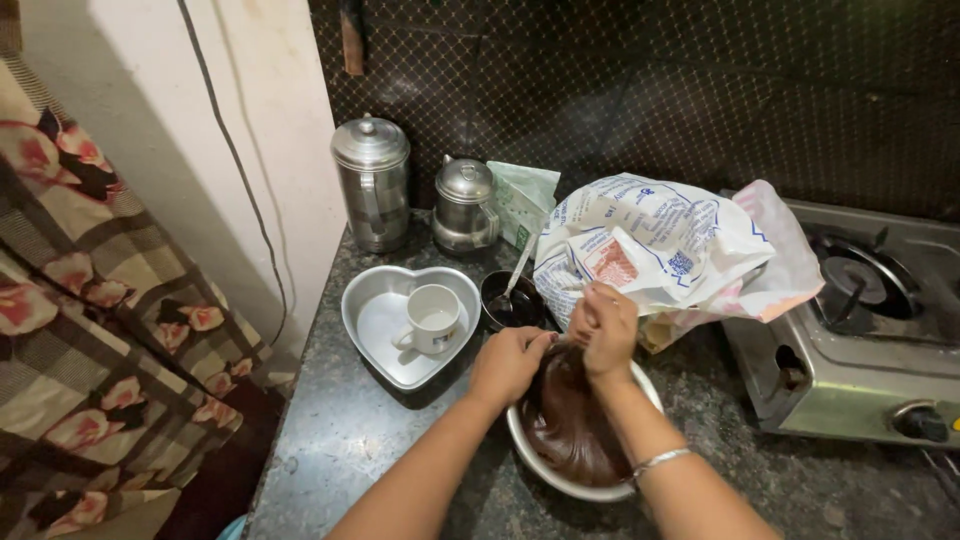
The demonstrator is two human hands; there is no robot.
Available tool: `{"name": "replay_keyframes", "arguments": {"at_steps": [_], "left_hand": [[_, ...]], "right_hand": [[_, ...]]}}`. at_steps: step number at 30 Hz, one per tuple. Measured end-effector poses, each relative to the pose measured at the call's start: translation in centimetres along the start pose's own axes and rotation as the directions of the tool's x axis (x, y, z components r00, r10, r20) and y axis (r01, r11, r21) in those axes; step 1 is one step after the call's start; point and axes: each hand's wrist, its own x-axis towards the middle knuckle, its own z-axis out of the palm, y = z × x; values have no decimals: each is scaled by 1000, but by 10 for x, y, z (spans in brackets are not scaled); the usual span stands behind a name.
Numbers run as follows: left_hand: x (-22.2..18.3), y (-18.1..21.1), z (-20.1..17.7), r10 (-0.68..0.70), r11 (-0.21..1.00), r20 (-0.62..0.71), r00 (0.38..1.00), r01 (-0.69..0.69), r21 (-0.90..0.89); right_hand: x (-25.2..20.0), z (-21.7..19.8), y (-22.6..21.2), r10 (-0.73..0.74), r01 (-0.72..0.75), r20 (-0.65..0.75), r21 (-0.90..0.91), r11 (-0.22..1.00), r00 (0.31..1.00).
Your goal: The person pours dark liquid from a small bowl into a larger bowl and whisks the mixture. They then pour white liquid from a cup into the bowl and continue whisking the batter.
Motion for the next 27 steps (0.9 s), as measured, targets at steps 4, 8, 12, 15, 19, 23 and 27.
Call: {"name": "replay_keyframes", "arguments": {"at_steps": [4,8,12,15,19,23,27], "left_hand": [[0,0,4,-28,999,-62,998,26,-20],[-3,8,0,-62,998,-58,996,64,27],[-6,14,-3,-53,994,-48,997,58,94],[-7,14,-4,-36,993,-35,999,40,114],[-10,13,-3,-16,987,-43,999,22,157],[-15,16,-2,-4,972,-64,998,19,236],[-19,21,1,12,938,-113,994,28,346]], "right_hand": [[-25,23,-1,83,-93,70,159,983,994],[-78,17,-16,146,-186,203,193,963,968],[-115,-13,-42,165,-202,187,200,959,968],[-118,-35,-55,119,-134,188,69,989,975],[-76,-42,-64,11,-10,54,-14,1000,998],[-35,-27,-91,-76,73,47,54,996,996],[-36,-12,-126,-165,147,147,131,981,975]]}}
